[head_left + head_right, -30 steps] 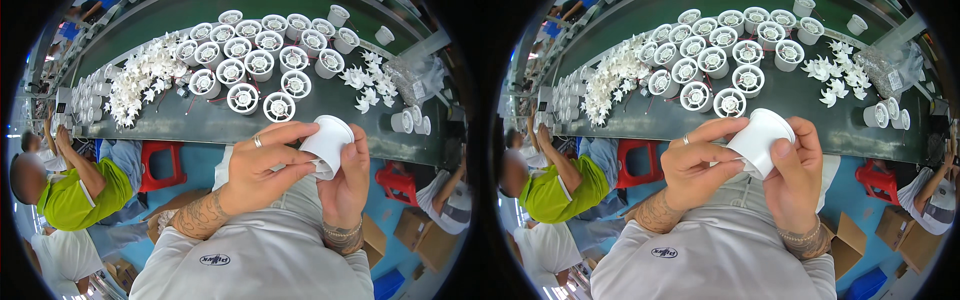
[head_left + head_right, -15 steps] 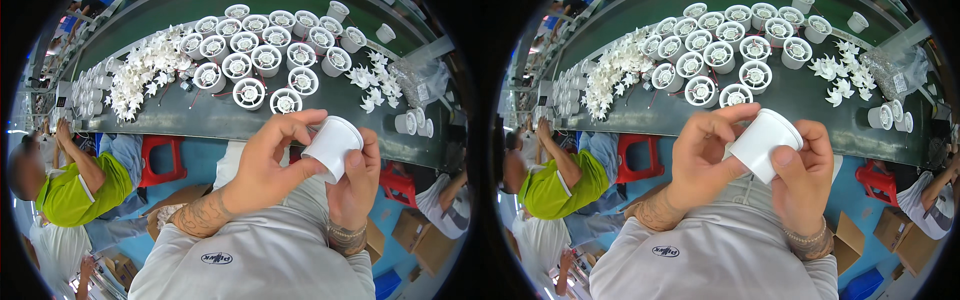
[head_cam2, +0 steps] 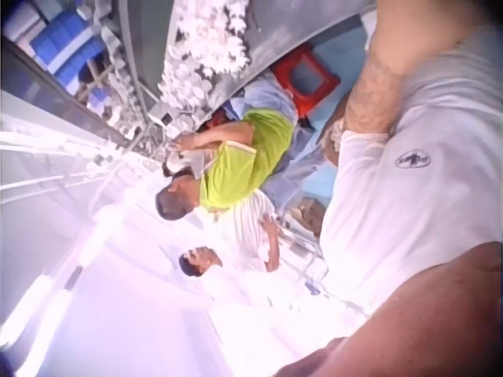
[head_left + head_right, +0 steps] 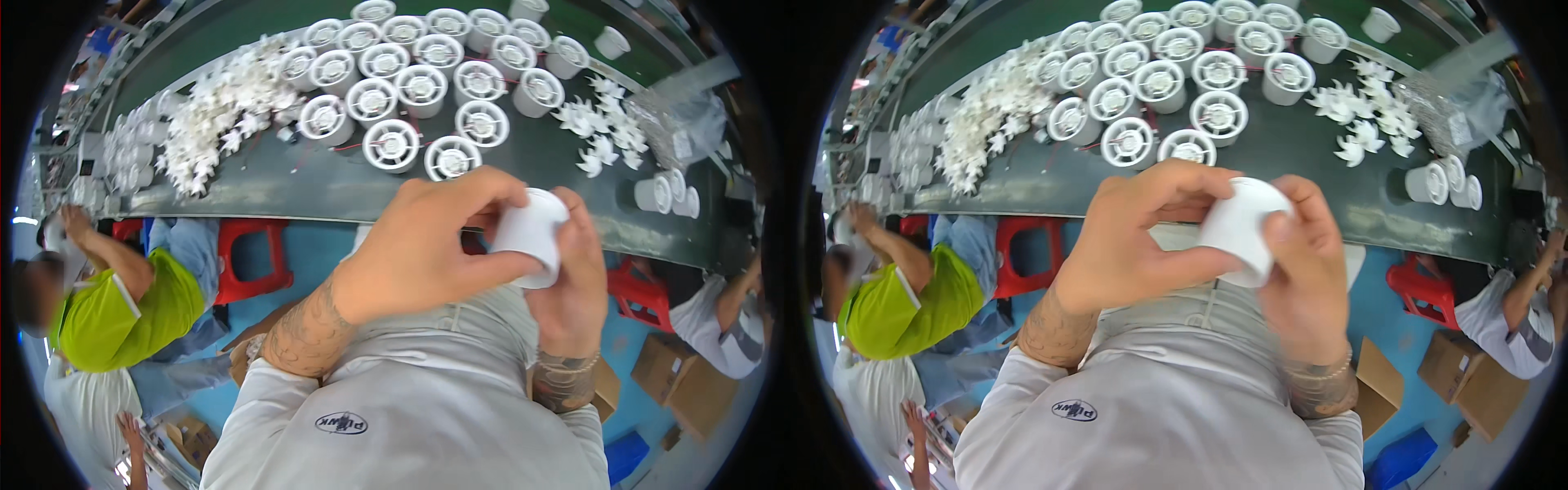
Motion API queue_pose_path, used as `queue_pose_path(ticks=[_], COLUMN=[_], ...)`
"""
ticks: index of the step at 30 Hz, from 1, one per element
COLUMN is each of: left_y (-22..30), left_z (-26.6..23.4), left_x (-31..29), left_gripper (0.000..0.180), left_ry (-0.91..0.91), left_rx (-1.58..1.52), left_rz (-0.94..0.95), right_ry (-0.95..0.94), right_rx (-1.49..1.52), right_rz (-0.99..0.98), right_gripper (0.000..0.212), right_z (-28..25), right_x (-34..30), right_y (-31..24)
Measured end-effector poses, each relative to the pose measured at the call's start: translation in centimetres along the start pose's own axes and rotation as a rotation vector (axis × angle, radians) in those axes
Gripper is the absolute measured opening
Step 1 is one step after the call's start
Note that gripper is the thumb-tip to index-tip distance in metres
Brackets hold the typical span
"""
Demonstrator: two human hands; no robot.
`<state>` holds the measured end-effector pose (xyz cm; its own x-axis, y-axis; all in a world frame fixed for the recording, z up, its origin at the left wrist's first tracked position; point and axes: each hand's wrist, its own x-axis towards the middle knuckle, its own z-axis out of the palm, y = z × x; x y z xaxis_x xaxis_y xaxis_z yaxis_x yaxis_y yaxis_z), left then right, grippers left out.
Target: Assembling white plastic circular components by inserting internal parts into housings at a production line station.
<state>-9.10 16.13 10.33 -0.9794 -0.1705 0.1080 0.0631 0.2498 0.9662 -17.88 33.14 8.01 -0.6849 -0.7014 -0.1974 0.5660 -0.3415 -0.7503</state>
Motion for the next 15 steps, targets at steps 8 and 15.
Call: queue_pose_path(ticks=[8, 15], left_y=[-1.6, -3.0], left_z=[2.0, -0.2], left_x=[-1.6, -3.0], left_gripper=[0.051, 0.035], left_ry=[-0.001, 0.301], left_rx=[0.291, 0.208], left_rz=[0.016, 0.098], right_ry=[0.223, 0.436], right_rx=[-0.807, -1.984], right_rz=[-0.481, -0.966], right_gripper=[0.041, 0.034], right_z=[-5.4, -14.7], right_x=[0.6, 4.2], right_y=[1.2, -4.6])
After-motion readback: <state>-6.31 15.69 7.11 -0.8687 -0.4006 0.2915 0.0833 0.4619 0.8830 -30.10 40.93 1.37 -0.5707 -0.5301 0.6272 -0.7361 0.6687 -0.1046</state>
